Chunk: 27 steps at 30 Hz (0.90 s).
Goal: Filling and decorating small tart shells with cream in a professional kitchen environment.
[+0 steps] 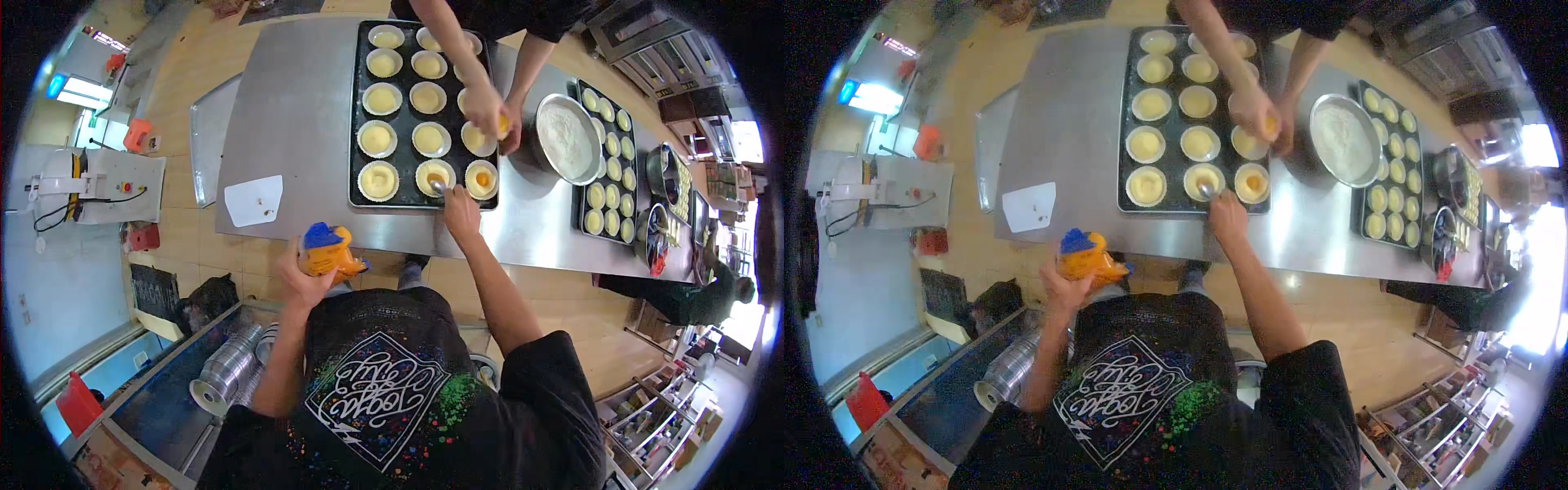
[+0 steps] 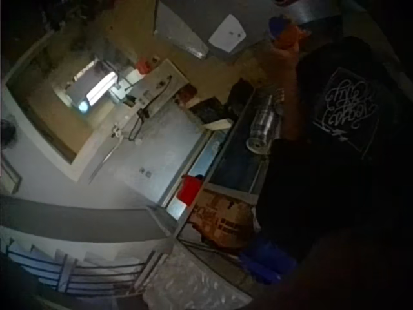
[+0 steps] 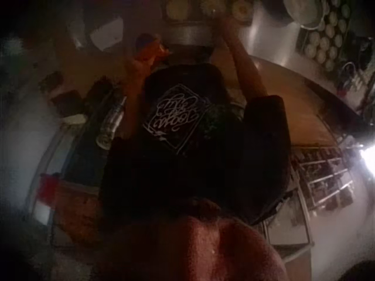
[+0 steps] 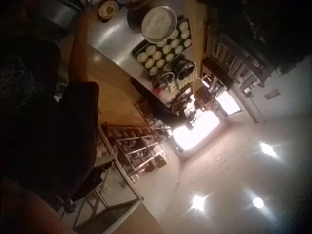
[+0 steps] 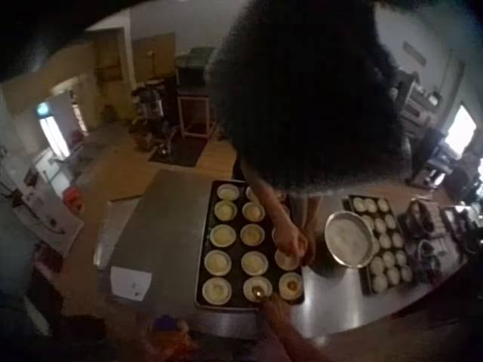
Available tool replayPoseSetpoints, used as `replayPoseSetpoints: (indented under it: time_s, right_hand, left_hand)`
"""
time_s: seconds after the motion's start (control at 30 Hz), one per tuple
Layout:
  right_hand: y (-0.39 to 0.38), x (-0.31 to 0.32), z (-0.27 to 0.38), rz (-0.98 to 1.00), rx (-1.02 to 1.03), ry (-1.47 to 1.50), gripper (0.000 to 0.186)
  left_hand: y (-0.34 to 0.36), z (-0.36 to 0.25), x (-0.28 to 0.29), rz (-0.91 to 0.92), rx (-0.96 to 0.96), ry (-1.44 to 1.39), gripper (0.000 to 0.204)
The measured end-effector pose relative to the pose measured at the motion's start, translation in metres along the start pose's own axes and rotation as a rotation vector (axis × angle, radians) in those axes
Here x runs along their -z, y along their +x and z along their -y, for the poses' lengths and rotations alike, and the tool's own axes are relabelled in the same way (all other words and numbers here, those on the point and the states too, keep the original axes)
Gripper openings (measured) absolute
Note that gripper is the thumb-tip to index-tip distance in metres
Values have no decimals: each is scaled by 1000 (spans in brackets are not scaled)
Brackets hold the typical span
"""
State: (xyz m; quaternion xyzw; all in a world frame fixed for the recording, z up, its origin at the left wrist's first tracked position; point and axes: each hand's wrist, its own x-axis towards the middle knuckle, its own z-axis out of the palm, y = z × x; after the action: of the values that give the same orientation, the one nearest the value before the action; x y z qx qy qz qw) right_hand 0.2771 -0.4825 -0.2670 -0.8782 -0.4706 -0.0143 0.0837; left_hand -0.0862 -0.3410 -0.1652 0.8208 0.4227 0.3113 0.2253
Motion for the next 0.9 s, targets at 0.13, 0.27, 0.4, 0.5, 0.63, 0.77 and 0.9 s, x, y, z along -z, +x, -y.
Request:
replayPoseSetpoints:
  time_s: [0.13,0.27,0.4,0.5,0.63,0.77,0.9]
  right_hand:
    - [-4,3,-7,82,16,64,18]
    - [-5,15,-6,132,-3,213,19]
    - [-8,24,4,117,-119,460,21]
    - [-4,18,5,18,-180,544,21]
    - [-2,19,18,-143,-170,575,19]
    - [3,43,27,-289,-177,622,17]
    - [2,93,46,-273,-322,891,14]
  left_hand:
    - [24,-39,9,172,48,-81,77]
    - [39,-67,7,348,111,-209,70]
    - [33,-66,-12,271,37,-318,63]
    - [32,-64,-22,258,-9,-391,62]
    - [33,-65,-19,317,8,-363,64]
    - [40,-73,-9,377,41,-281,67]
    - [39,-74,-1,354,56,-159,71]
